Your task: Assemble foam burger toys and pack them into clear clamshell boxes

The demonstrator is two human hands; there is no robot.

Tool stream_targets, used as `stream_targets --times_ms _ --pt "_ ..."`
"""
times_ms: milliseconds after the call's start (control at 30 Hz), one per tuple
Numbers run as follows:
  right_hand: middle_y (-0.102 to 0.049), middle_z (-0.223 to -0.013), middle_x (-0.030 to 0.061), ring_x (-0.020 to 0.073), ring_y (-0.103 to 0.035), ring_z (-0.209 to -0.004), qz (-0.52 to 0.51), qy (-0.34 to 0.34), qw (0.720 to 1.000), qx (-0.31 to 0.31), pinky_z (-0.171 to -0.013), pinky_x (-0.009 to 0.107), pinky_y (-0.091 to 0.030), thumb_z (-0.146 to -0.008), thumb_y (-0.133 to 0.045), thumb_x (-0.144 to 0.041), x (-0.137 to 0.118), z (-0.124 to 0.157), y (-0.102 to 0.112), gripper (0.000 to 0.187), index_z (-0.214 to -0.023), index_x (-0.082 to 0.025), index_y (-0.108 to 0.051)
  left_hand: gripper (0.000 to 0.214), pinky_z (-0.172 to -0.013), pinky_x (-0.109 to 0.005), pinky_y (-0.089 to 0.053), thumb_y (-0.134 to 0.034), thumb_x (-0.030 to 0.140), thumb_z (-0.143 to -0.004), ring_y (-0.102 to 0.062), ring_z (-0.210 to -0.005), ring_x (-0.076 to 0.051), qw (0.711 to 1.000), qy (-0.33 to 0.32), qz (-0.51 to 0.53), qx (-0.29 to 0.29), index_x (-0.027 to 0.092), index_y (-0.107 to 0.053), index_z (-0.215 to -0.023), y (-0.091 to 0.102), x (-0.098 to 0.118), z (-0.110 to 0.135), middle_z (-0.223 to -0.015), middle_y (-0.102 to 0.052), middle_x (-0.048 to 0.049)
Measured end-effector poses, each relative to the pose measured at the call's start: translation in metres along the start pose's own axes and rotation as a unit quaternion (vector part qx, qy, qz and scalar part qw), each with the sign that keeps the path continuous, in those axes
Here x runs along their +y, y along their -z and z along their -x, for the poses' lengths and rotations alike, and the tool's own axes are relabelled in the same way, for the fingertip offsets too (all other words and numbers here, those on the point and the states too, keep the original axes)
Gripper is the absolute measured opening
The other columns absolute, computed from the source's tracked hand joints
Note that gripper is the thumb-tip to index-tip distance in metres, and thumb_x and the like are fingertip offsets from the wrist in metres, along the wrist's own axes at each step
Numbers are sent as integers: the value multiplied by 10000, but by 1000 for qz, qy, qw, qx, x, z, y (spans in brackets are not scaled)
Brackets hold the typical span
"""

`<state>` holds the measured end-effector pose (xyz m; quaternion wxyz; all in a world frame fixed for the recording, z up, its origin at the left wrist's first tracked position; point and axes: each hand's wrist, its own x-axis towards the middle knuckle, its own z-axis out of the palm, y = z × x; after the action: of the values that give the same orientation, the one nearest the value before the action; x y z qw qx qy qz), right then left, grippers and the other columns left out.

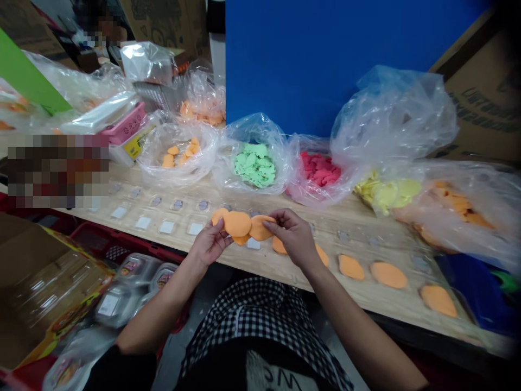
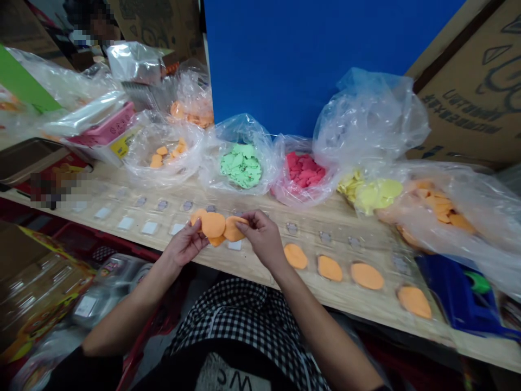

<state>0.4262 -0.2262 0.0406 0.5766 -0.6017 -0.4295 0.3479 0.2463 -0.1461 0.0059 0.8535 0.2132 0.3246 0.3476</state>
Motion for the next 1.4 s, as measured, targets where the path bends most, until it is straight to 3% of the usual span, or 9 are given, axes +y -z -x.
stream_targets --times_ms 100,367,700,900,1033,1133,1267,1333,1400 --pt "-569 -703 -10 122 -522 -653 -43 -20 999 -18 -612 255 -436 -647 -656 -316 -1 -6 -2 211 -774 -183 -555 319 -760 -405 -498 -628 247 -714 -605 -866 -199 999 19 -15 -36 185 -519 -1007 -6 -1 4 -1016 -615 -64" --pt "-578 -709 -7 128 -533 -666 -42 -3 997 -63 -619 264 -438 -646 -658 -319 -11 -21 -12 205 -762 -180 -562 435 -761 -280 -494 -707 97 -600 -614 -842 -161 997 7 -56 -46 180 -542 -993 -21 -15 1 -980 -629 -42" --pt "-573 -688 -12 118 -517 -631 27 0 999 -38 -592 262 -411 -639 -651 -321 -18 -30 19 212 -762 -173 -562 531 -723 -314 -513 -732 82 -547 -612 -838 -187 991 -76 -110 22 193 -534 -1027 4 26 -1 -953 -635 -39" --pt "-586 -721 -8 128 -541 -662 35 -85 988 -124 -623 268 -414 -630 -633 -278 17 -23 9 214 -793 -177 -538 459 -722 -295 -517 -706 88 -591 -602 -872 -178 987 -117 -111 19 199 -547 -1007 23 43 5 -989 -624 -28" --pt "-574 -698 -17 134 -539 -640 106 -79 985 -110 -603 268 -405 -679 -580 -276 51 -14 -4 191 -833 -189 -505 469 -724 -295 -516 -701 85 -599 -598 -884 -176 987 -119 -107 15 210 -539 -1021 27 42 8 -1010 -616 -25" --pt "-589 -716 -3 149 -541 -661 270 -26 959 -86 -627 285 -381 -716 -549 -248 62 -8 -8 103 -795 -193 -513 482 -731 -300 -513 -699 77 -599 -598 -883 -176 988 -111 -103 19 206 -532 -1033 28 39 9 -1003 -618 -30" --pt "-597 -820 47 201 -514 -815 473 100 872 -79 -691 321 -329 -759 -515 -195 63 -2 -12 36 -776 -183 -545 504 -744 -305 -509 -698 72 -598 -597 -884 -176 989 -112 -94 18 202 -521 -1052 31 36 8 -1004 -618 -38" --pt "-580 -890 79 225 -479 -877 526 141 835 -74 -688 323 -319 -773 -500 -173 66 0 -14 77 -820 -176 -561 507 -739 -298 -509 -697 72 -599 -598 -880 -176 989 -113 -92 13 200 -516 -1054 31 34 7 -1000 -619 -40" --pt "-566 -921 94 235 -462 -900 543 157 823 -64 -686 324 -322 -789 -483 -167 68 1 -16 127 -880 -173 -571 479 -735 -288 -508 -695 75 -604 -602 -869 -172 990 -109 -94 12 187 -523 -1037 29 32 8 -993 -619 -40"
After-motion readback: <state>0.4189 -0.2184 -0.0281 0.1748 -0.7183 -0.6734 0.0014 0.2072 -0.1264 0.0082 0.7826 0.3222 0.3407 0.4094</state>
